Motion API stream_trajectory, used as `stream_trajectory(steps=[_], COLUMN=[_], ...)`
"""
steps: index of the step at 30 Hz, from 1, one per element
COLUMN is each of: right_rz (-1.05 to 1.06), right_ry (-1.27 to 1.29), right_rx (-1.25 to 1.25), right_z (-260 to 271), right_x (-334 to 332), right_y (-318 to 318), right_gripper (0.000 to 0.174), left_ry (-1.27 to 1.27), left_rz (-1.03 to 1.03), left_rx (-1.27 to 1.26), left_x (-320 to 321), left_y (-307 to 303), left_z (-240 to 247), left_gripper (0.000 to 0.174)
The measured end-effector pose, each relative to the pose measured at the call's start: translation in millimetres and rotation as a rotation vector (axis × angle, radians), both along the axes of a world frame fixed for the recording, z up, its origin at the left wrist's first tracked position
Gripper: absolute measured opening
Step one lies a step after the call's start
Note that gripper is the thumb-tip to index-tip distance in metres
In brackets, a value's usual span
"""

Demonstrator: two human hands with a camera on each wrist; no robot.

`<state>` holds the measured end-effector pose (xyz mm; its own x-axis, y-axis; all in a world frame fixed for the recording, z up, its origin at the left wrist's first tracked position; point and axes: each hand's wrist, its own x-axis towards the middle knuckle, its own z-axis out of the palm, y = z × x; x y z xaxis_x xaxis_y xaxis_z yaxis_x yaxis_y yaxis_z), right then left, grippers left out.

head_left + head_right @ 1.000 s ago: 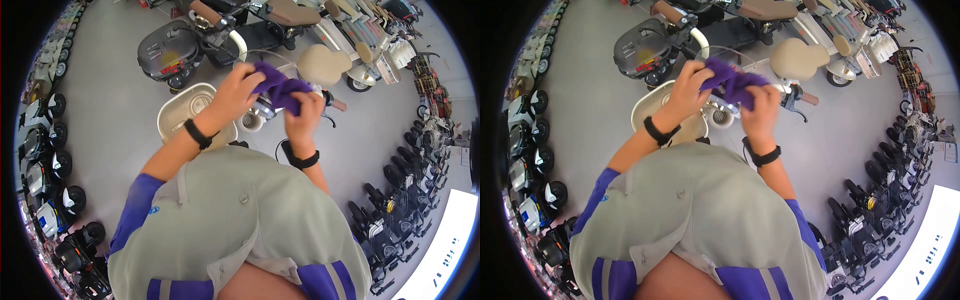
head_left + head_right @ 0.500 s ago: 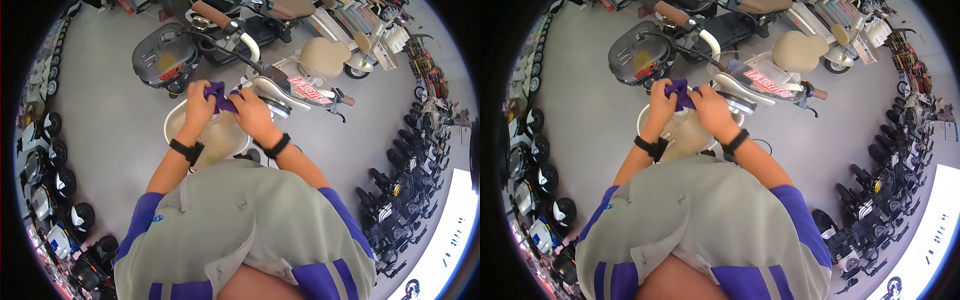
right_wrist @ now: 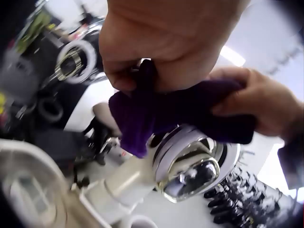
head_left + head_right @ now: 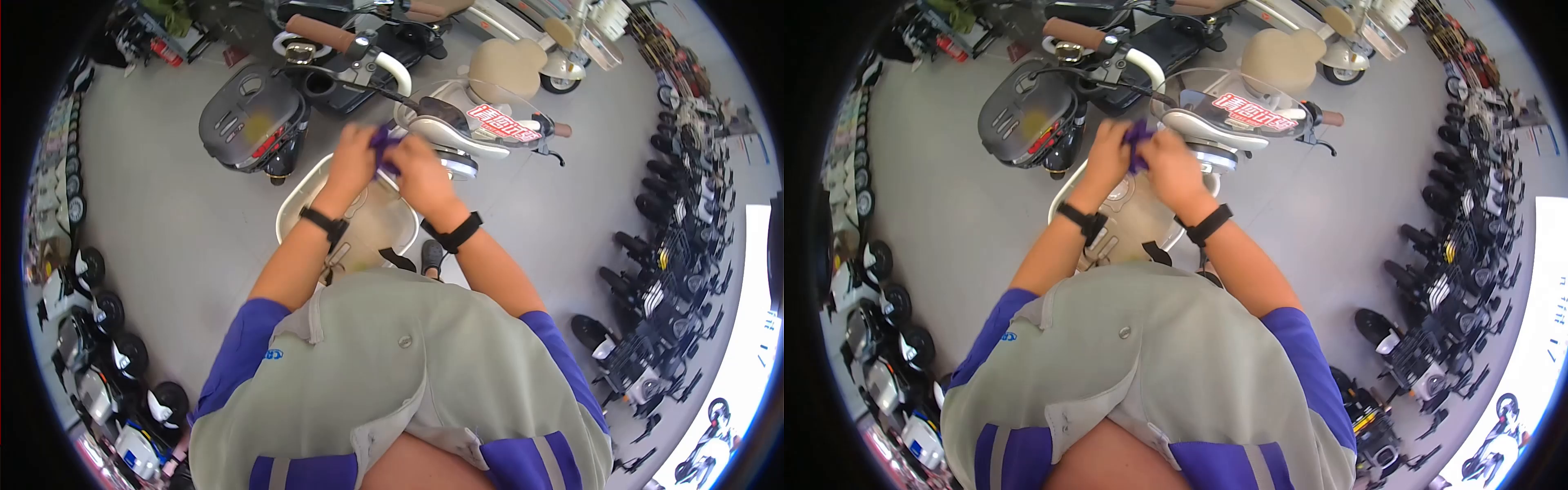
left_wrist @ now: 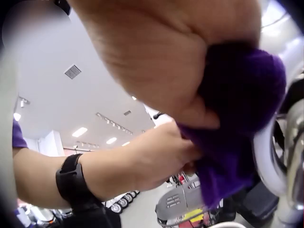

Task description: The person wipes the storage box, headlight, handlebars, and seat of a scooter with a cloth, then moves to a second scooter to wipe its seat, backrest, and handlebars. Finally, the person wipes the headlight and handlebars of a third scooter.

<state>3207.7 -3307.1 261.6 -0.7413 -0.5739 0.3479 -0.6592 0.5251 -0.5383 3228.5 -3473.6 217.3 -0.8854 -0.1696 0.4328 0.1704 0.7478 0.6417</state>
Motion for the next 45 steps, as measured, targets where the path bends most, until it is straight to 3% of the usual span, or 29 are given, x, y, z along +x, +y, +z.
stream_trajectory(steps=[1, 5, 9, 12, 15, 20, 23, 26, 28, 32, 37, 40, 43, 45], right_rz=[0.074, -0.008, -0.153, -0.157, -0.085, -0.017, 0.041, 0.115, 0.160, 0.244, 0.170, 0.177, 0.179, 0.198], right_ry=[-0.044, -0.061, 0.212, 0.287, 0.205, 0.001, -0.031, -0.080, -0.135, -0.201, -0.136, -0.089, -0.112, -0.178], right_rx=[0.061, -0.151, -0.346, -0.358, -0.299, -0.249, -0.165, -0.114, -0.044, -0.101, -0.255, -0.260, -0.228, -0.187], right_z=[-22.7, 10.4, 67.6, 92.6, 88.9, 55.8, 42.3, 34.9, 29.8, 9.1, 42.6, 56.7, 44.0, 27.8], right_x=[7.8, 40.6, 25.3, 13.5, 8.4, 16.1, 4.2, 6.3, 12.2, 18.3, 10.3, -2.3, -7.2, -2.5], right_y=[2.6, 13.1, 29.8, 42.3, 47.0, 46.1, 52.5, 58.5, 64.8, 78.3, 78.2, 77.6, 79.0, 80.6], right_gripper=[0.036, 0.034, 0.040, 0.041, 0.043, 0.046, 0.044, 0.041, 0.039, 0.035, 0.034, 0.033, 0.033, 0.031], left_ry=[-0.109, -0.019, 0.300, 0.454, 0.185, -0.009, -0.020, 0.212, 0.222, 0.033, 0.273, 0.159, 0.235, 0.098], left_rz=[0.031, 0.017, -0.068, -0.039, -0.223, -0.176, -0.085, -0.022, 0.165, 0.364, 0.086, 0.029, 0.130, 0.206], left_rx=[0.025, 0.143, 0.143, 0.023, -0.027, -0.110, -0.038, 0.063, 0.063, 0.254, 0.161, -0.202, -0.267, -0.183], left_x=[11.3, 39.3, 8.3, -24.0, -55.7, -60.2, -55.5, -38.7, -22.0, -3.5, -42.0, -61.9, -59.1, -40.5], left_y=[-8.9, 7.8, 39.2, 52.1, 51.7, 48.2, 43.1, 44.9, 47.6, 49.1, 66.9, 76.0, 75.2, 65.8], left_z=[-22.2, 9.6, 114.7, 145.8, 136.4, 140.4, 111.8, 77.0, 53.6, 51.0, 139.2, 142.3, 117.7, 86.1], left_gripper=[0.033, 0.032, 0.033, 0.033, 0.036, 0.034, 0.034, 0.036, 0.036, 0.035, 0.030, 0.031, 0.022, 0.022])
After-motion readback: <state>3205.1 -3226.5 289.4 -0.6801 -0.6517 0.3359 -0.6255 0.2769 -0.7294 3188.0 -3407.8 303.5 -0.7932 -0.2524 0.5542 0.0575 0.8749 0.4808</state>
